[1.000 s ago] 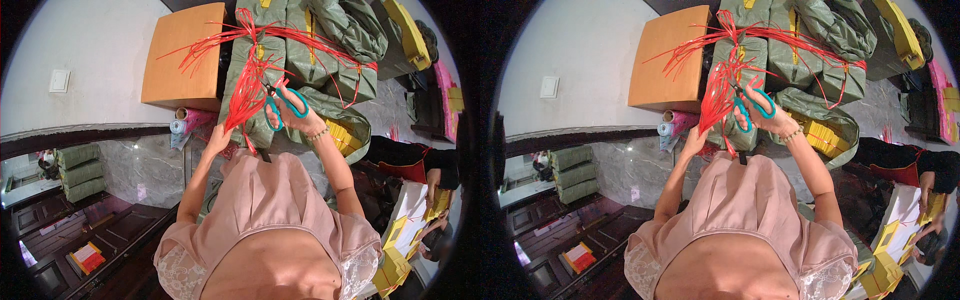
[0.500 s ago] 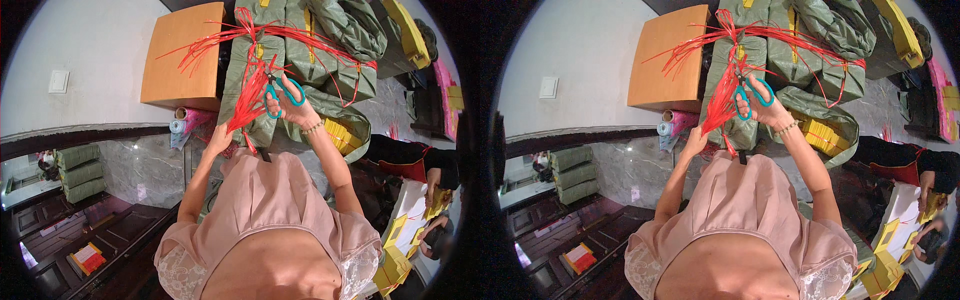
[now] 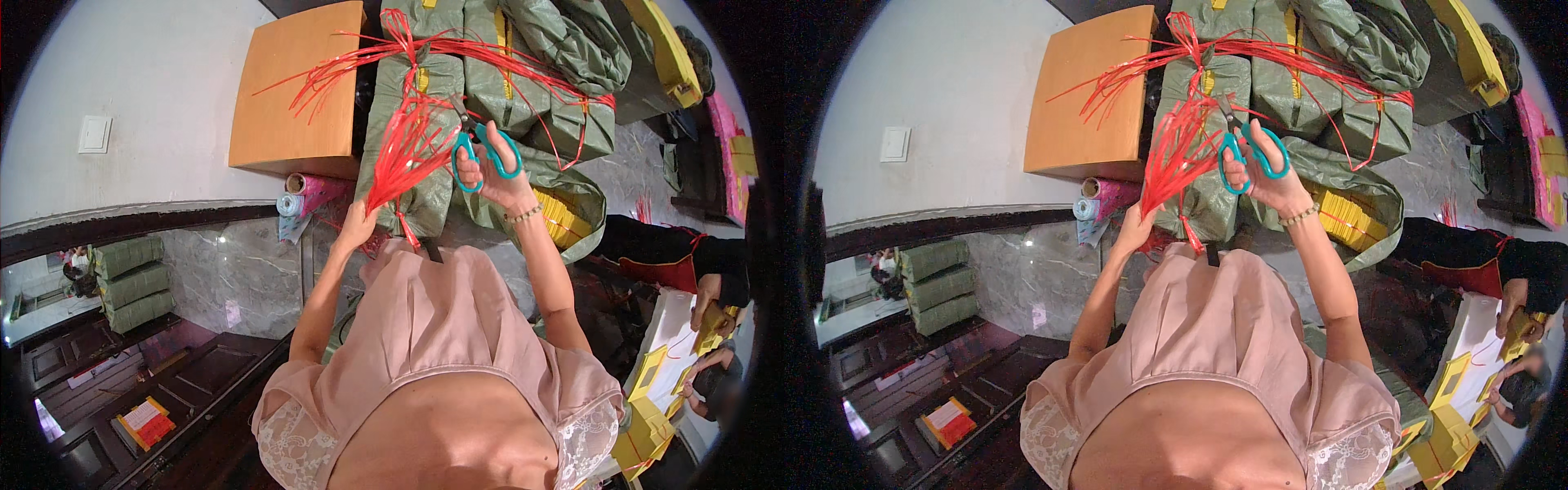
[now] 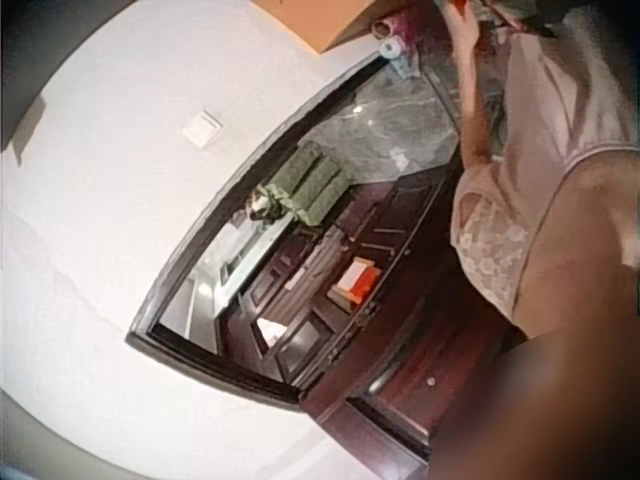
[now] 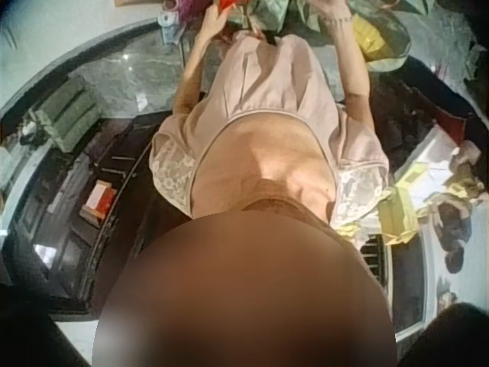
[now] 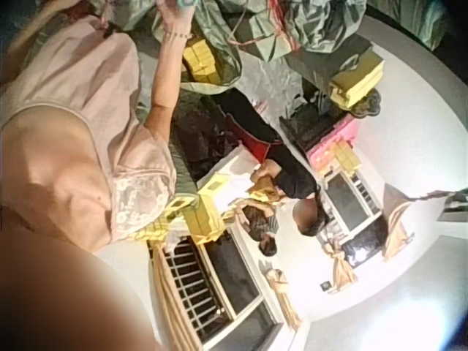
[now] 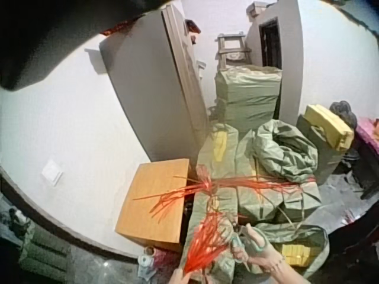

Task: The recorder is untangling and cutting red plastic tying strips to prepare them for securing large green bags of paper materials.

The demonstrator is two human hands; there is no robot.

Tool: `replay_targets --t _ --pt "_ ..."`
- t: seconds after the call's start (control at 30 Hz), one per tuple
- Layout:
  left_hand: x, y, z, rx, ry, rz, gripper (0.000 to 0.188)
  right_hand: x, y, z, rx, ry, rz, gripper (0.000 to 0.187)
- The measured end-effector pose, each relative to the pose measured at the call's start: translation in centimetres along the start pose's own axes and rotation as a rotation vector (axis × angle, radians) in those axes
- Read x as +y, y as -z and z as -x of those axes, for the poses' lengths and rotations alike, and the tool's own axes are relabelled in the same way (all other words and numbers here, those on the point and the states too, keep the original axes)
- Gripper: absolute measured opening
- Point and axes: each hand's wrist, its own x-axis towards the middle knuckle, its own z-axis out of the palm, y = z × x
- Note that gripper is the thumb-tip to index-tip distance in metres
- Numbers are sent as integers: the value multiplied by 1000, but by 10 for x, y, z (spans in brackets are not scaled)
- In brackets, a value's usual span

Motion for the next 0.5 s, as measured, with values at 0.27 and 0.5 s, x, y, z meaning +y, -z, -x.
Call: replay_targets --t 0.27,0.5 --pt "-8 -1 -1 22 73 107 19 20 -19 10 -33 -204 119 63" --pt "-4 1 0 -4 64 14 16 30 -9 -9 46 -235 227 54"
